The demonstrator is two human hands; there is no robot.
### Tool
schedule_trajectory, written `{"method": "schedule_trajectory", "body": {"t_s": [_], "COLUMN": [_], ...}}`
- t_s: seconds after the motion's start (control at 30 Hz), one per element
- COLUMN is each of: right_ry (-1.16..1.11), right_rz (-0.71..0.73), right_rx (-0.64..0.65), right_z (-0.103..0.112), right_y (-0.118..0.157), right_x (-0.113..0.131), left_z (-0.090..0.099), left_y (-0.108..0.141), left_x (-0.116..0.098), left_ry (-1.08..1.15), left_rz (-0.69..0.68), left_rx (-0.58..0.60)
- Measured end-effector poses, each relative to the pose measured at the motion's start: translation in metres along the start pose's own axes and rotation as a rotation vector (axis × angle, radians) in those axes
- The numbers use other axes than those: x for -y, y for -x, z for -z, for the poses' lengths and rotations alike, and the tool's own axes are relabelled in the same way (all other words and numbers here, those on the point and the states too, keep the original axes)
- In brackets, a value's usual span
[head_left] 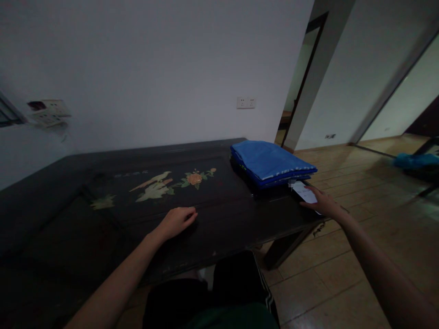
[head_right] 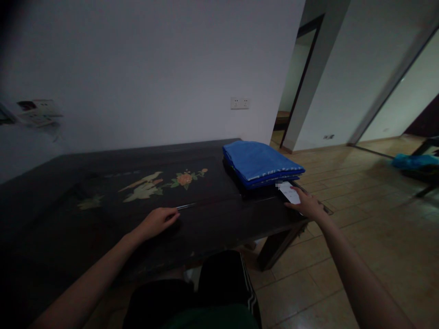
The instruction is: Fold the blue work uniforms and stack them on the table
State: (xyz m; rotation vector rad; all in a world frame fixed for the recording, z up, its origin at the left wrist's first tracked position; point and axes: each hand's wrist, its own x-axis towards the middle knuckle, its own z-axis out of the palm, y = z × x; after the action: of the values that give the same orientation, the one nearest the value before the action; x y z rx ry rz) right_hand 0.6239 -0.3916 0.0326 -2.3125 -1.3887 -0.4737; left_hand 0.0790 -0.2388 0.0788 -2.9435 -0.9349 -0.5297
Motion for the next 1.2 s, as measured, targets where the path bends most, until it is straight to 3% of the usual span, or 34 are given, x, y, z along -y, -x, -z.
{"method": "schedule_trajectory", "body": {"t_s": [0.53, 0.97, 1.2], "right_ry": [0.058, 0.040, 0.000], "right_rz": [-0.059, -0.073, -0.080], "right_rx": [0.091, 0.047, 0.086], "right_z": [0.0036, -0.0016, -0.0026], "right_y": [-0.0065, -0.0067, -0.0095], "right_x": [0.0022, 0.0018, -0.0018], "left_z": [-0.0029, -0.0029, -0.0022], "left_y": [-0.0004, -0.0003, 0.0002], "left_x": [0.0025, 0.0023, 0.0012], "left_ry": [-0.005, -0.002, 0.000], "left_rz": [-0.008, -0.009, -0.009], "left_rx": [-0.008, -0.006, -0.002]}}
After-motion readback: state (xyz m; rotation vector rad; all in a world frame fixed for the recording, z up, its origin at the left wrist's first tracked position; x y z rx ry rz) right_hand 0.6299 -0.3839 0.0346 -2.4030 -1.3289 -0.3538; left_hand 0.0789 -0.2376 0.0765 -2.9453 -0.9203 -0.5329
